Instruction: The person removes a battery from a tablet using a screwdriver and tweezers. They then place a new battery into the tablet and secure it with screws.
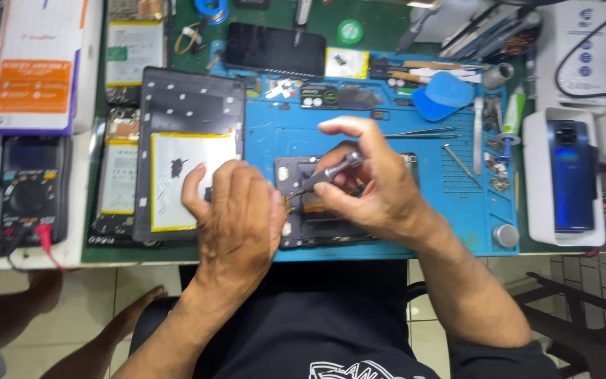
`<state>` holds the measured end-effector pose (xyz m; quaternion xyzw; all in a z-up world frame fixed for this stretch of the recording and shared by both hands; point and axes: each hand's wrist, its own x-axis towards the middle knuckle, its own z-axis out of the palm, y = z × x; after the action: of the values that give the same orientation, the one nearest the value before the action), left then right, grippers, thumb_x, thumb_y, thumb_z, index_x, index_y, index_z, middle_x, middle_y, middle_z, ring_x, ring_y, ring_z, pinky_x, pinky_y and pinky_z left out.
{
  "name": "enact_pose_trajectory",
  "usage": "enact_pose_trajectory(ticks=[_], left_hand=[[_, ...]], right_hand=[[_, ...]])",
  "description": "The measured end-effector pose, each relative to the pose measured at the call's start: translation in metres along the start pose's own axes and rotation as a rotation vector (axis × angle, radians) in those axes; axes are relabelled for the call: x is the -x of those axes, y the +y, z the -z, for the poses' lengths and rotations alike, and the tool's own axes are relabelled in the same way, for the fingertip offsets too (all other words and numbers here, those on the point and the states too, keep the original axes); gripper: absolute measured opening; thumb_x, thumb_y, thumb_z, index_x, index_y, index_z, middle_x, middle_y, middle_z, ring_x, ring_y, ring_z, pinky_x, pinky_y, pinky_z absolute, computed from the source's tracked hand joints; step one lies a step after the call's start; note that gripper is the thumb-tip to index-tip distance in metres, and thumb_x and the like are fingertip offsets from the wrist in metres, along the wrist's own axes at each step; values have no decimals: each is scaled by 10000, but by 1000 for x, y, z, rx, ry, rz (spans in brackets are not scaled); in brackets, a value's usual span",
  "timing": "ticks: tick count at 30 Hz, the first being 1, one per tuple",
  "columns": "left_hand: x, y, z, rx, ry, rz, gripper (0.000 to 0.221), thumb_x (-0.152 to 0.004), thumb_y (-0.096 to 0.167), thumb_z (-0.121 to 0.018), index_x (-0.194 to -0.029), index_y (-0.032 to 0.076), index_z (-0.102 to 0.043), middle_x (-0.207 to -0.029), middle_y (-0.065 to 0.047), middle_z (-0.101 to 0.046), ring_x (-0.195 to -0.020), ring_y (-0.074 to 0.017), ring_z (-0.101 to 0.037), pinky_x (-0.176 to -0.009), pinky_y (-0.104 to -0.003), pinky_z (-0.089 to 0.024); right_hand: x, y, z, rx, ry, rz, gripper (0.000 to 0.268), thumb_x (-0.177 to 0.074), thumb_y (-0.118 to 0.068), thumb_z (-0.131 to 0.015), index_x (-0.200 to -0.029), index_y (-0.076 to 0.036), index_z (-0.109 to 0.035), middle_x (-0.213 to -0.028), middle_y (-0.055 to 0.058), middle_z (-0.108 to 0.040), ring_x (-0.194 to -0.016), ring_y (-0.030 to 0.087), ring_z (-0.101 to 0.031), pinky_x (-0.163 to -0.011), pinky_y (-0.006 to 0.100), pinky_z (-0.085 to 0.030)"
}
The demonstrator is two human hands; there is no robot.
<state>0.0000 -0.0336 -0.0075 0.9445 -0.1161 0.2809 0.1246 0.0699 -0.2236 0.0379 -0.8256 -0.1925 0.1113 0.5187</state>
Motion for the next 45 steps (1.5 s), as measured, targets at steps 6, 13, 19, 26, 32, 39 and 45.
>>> enact_pose_trajectory(ticks=[6, 13, 19, 26, 32, 39, 45], left_hand=[[5, -8, -1, -92, -58, 23, 74, -947, 159, -501, -891, 125, -534, -1014, -66, -618, -1068, -275, -605, -1134, -502, -261], [10, -10, -1, -115, 5, 26, 180, -1014, 163, -508, -884, 86, -606, -935, -36, -642, -1007, -266, -651, -1134, -502, -287], [13, -10, -2, -126, 58, 38, 261, -1071, 178, -511, -840, 97, -600, -952, -46, -674, -1030, -278, -667, -1156, -491, -263], [20, -12, -13, -69, 175, 56, 475, -1158, 346, -387, -878, 65, -649, -1000, -95, -720, -1035, -348, -698, -1186, -512, -336], [36, -36, -26, 4, 129, 3, 420, -1168, 347, -500, -935, 59, -697, -1086, -114, -626, -1132, -379, -717, -1159, -550, -447], [10, -5, -7, -60, 222, 58, 432, -1152, 319, -447, -928, 41, -689, -1051, -146, -688, -1111, -369, -686, -1123, -545, -372], [12, -8, 8, -59, 41, 150, 104, -1049, 152, -615, -964, 132, -671, -1072, -41, -655, -1174, -305, -636, -1121, -535, -241]], right_hand=[[0, 7, -1, -34, -47, 30, 544, -824, -61, -746, -1326, -99, -542, -954, 28, -682, -643, 44, -502, -609, 160, -487], [-1, 10, -3, -43, -99, 107, 467, -835, -71, -712, -1273, -121, -560, -937, -13, -671, -631, 50, -525, -632, 169, -507], [-4, 14, -5, -10, -87, 160, 446, -843, -117, -702, -1267, -149, -566, -912, -29, -657, -631, 73, -532, -636, 189, -505], [0, 21, -4, -48, -97, 233, 427, -881, -165, -659, -1281, -173, -510, -895, -12, -613, -674, 116, -552, -696, 250, -507], [-1, 24, -3, -69, -78, 218, 392, -872, -188, -661, -1235, -177, -515, -807, -39, -617, -662, 117, -527, -691, 258, -505], [-2, 7, 14, -66, -69, 224, 197, -907, -167, -677, -1054, -148, -547, -795, -25, -575, -635, 90, -507, -608, 237, -465], [-2, 6, 15, 94, -82, 343, 199, -927, -158, -740, -1025, -84, -584, -886, 20, -638, -665, 96, -583, -602, 224, -478]])
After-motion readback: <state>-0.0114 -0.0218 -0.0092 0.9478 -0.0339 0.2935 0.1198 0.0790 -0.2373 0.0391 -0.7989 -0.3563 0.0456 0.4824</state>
